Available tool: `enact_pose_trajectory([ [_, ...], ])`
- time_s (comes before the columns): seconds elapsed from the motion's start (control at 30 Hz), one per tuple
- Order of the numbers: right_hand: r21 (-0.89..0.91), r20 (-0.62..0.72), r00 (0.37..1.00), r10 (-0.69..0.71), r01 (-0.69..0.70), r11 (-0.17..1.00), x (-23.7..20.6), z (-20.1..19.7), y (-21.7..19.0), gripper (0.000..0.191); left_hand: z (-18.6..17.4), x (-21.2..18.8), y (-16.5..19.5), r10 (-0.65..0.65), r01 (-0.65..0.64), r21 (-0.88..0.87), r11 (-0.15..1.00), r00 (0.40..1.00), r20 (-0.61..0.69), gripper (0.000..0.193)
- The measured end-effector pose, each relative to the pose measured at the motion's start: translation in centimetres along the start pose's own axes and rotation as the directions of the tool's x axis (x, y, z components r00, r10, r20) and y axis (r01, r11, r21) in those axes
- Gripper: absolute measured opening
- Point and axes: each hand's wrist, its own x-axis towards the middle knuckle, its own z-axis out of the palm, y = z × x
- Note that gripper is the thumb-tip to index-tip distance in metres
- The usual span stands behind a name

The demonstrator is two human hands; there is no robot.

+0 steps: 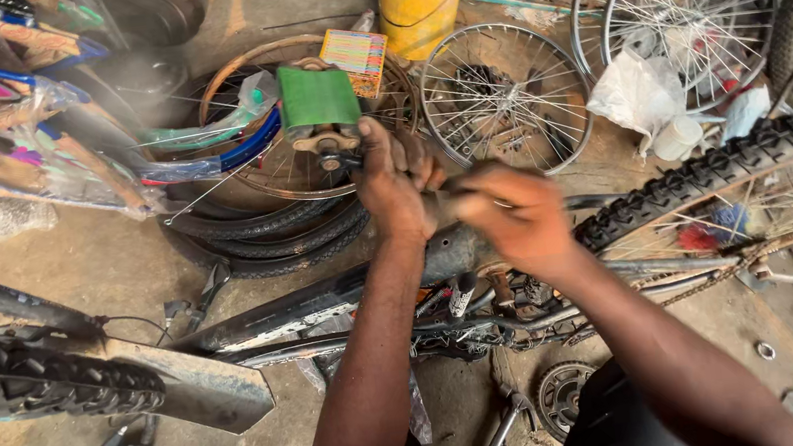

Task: The person removes the bicycle chain and crankset from the frame using a wrench and hammer. They then use a green block to tap the bottom bracket area and continue to loosen and remove components from the bicycle's drivetrain.

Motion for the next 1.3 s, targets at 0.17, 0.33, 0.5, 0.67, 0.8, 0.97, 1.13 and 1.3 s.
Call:
enact_pose_trajectory([
  [0.17, 0.869, -0.3, 0.694, 0.654, -0.083, 0.487, -0.6, -0.8, 3.0, 0.022, 0.5, 0.0, 0.2, -0.069, 0.072, -0.062, 0.995, 0.996, 0.049, 0.063],
  [0.33, 0.945, -0.276, 0.564, 0.778, 0.011, 0.328, 3.9, -0.4, 6.9, 0.03, 0.7, 0.1, 0.2, 0.003, -0.001, -0.02, 1.0, 0.998, 0.055, 0.059],
  [0.5, 0.929, -0.311, 0.675, 0.669, 0.069, 0.363, 3.6, -1.4, 8.5, 0.029, 0.3, 0.0, 0.1, -0.087, 0.093, -0.08, 0.992, 0.994, 0.073, 0.06],
  [0.67, 0.954, -0.301, 0.586, 0.753, 0.195, 0.229, 0.2, -2.3, 8.7, 0.025, 0.0, 0.2, 0.1, -0.036, 0.048, -0.114, 0.992, 0.994, 0.107, 0.061],
  [0.8, 0.955, -0.296, 0.613, 0.733, 0.206, 0.213, -0.4, -2.0, 8.5, 0.021, -0.3, 0.2, 0.2, -0.082, 0.088, -0.128, 0.988, 0.995, 0.051, 0.06],
  [0.97, 0.949, -0.301, 0.573, 0.762, 0.099, 0.301, -0.3, -1.1, 7.7, 0.02, -0.9, 0.1, 0.5, -0.055, 0.07, -0.133, 0.989, 0.992, 0.111, 0.055],
  [1.13, 0.955, -0.162, 0.708, 0.687, -0.063, 0.29, -0.1, -1.6, 6.1, 0.014, -1.3, 0.4, 0.6, -0.093, 0.111, -0.197, 0.974, 0.991, 0.095, 0.055],
  [1.3, 0.395, -0.107, 0.596, 0.796, -0.709, 0.584, -1.3, -3.8, 4.0, 0.02, -1.9, 0.2, 0.6, -0.103, 0.111, -0.224, 0.968, 0.994, 0.048, 0.054],
])
